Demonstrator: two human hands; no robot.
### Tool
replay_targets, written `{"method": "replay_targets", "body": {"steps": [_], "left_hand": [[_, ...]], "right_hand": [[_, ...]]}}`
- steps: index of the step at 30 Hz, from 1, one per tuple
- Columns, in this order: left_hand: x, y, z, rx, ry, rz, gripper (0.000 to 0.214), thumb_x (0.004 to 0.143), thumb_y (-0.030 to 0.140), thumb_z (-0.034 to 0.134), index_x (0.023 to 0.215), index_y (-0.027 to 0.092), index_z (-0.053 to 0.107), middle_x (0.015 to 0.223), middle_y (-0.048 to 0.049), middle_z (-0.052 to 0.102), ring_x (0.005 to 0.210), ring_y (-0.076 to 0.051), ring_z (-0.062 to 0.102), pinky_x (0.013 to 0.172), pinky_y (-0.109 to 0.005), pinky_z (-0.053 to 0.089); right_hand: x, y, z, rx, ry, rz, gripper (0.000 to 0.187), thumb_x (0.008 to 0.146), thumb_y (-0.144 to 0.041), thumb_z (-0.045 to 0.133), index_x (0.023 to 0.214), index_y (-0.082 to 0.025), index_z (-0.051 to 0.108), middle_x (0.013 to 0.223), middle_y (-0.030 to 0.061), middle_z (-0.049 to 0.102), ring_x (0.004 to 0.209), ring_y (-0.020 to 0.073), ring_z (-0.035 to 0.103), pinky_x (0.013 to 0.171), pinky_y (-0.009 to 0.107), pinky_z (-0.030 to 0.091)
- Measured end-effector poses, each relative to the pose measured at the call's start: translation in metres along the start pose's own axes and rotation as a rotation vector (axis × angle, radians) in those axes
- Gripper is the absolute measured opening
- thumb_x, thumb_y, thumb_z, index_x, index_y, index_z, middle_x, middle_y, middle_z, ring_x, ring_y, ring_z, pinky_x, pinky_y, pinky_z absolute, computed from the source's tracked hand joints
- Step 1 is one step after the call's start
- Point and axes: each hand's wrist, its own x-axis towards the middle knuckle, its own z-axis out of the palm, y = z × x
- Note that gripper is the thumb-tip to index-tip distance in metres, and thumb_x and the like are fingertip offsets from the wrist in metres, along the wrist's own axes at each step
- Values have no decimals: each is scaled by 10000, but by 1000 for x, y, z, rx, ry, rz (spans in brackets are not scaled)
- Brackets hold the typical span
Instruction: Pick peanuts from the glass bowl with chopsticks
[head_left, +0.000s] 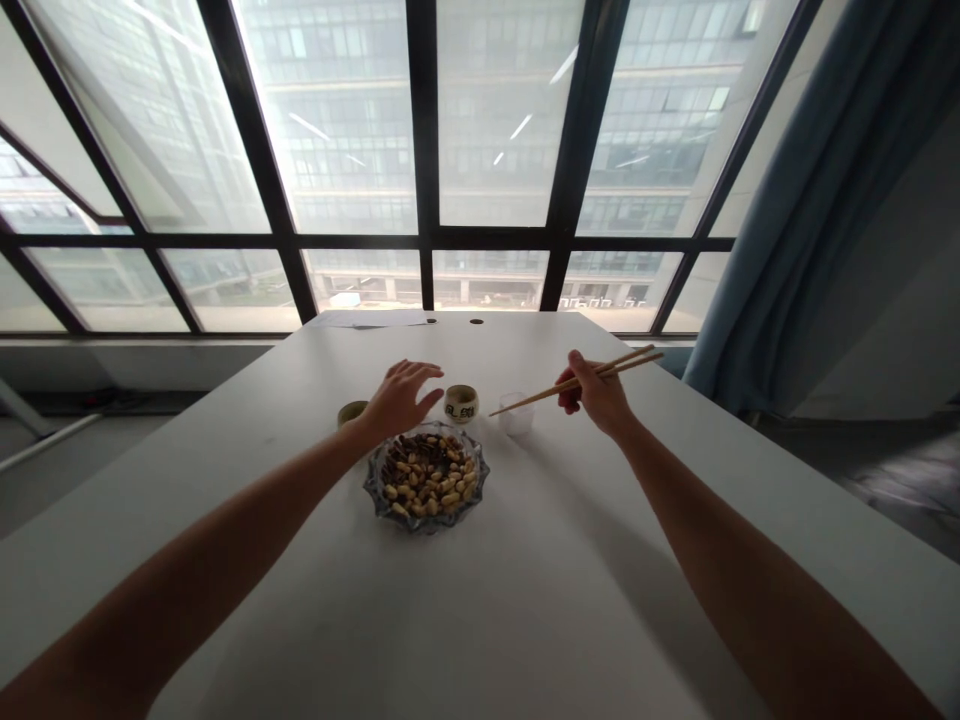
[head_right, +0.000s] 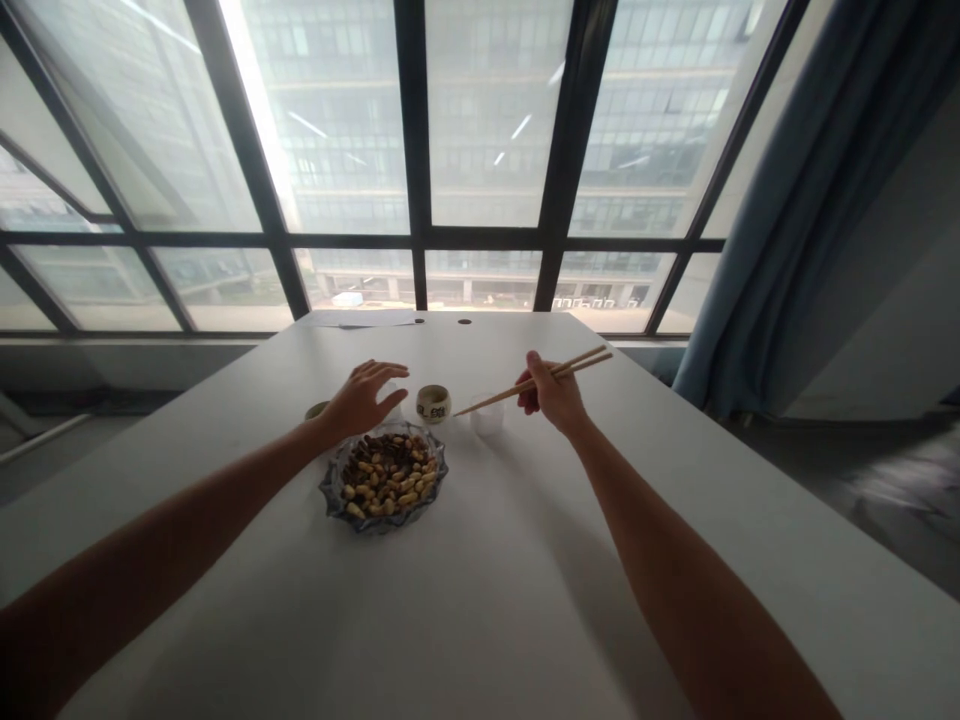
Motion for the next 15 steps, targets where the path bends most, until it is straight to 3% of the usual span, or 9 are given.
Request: {"method": "replay_targets", "body": {"steps": [3,5,9,15], "left_hand": [[-32,-41,-11,9,124,-150,357,920,442,500,1175,212,600,1284,-97,632,1234,-270,542,1104,-485,376],[-50,-64,-9,-3,174,-254,412,890,478,523,1189,201,584,1300,-122,611,1247,-299,525,1081,-507,400],[-76,-89,3,-89,209,-397,515,847,537,561,1241,205,540,1296,-147,589,1235,-323,530,1056,-540,422],[-95,-93,16,-315,243,-499,679,788,606,633,1302,202,447,1247,-139,612,1084,-261,623,956,-458,507]], "right_hand": [[-13,-6,25,-34,-208,47,615,727,-739,647,540,-153,645,380,43,586,277,109,504,260,185,344],[-23,-8,40,-54,-278,45,615,727,-743,641,548,-154,652,388,41,589,287,102,503,265,177,336],[-39,-15,56,-111,-185,-88,581,777,-706,628,561,-167,659,387,29,573,303,89,473,286,179,346],[-52,-34,60,-195,-102,-258,561,857,-649,579,541,-192,659,382,23,556,298,100,462,290,208,345]]}}
